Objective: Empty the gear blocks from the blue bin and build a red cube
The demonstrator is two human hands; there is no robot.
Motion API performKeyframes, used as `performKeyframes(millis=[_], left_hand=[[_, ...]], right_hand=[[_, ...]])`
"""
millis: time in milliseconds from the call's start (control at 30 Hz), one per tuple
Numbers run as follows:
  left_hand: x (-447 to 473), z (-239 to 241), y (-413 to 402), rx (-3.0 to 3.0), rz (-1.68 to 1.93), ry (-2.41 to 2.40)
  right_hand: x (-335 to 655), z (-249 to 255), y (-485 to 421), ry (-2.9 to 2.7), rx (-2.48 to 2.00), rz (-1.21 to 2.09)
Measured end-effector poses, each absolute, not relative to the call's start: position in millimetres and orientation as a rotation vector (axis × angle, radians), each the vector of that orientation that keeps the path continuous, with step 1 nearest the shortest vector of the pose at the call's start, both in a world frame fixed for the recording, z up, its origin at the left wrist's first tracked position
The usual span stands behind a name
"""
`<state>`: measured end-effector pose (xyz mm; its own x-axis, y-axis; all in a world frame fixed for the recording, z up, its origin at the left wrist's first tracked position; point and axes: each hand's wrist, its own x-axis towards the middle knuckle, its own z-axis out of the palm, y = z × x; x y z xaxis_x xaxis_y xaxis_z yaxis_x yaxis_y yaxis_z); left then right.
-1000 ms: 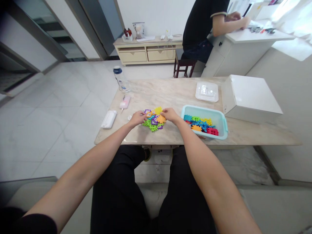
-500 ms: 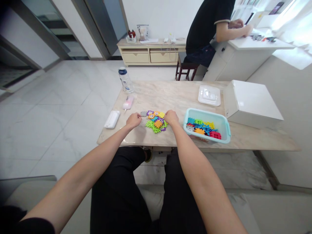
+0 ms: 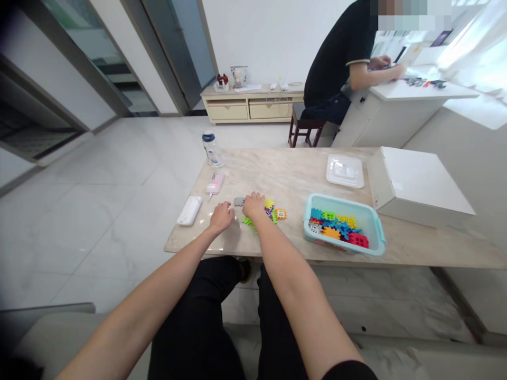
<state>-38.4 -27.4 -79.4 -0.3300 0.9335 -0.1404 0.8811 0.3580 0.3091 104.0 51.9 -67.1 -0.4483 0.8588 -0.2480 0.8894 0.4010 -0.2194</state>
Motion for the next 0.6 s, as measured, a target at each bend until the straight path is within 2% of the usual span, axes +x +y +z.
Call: performKeyframes(millis=[200, 400, 500, 600], left_hand=[[-42.1, -90.5, -15.8, 1.813, 0.217, 2.302], [-28.2, -108.1, 16.7, 1.895, 0.176, 2.121], [-21.6, -109.5, 25.2, 1.930, 0.169, 2.069], [-17.5, -107.7, 26.9, 1.977, 0.178, 1.992]], right_hand=[[97.9, -60.2, 38.2, 2.564, 1.460, -0.647], [150.7, -47.3, 47.8, 2.672, 1.407, -0.929], [186.5, -51.8, 53.2, 2.574, 1.481, -1.017], [214.3, -61.8, 51.7, 2.444, 1.630, -0.965]])
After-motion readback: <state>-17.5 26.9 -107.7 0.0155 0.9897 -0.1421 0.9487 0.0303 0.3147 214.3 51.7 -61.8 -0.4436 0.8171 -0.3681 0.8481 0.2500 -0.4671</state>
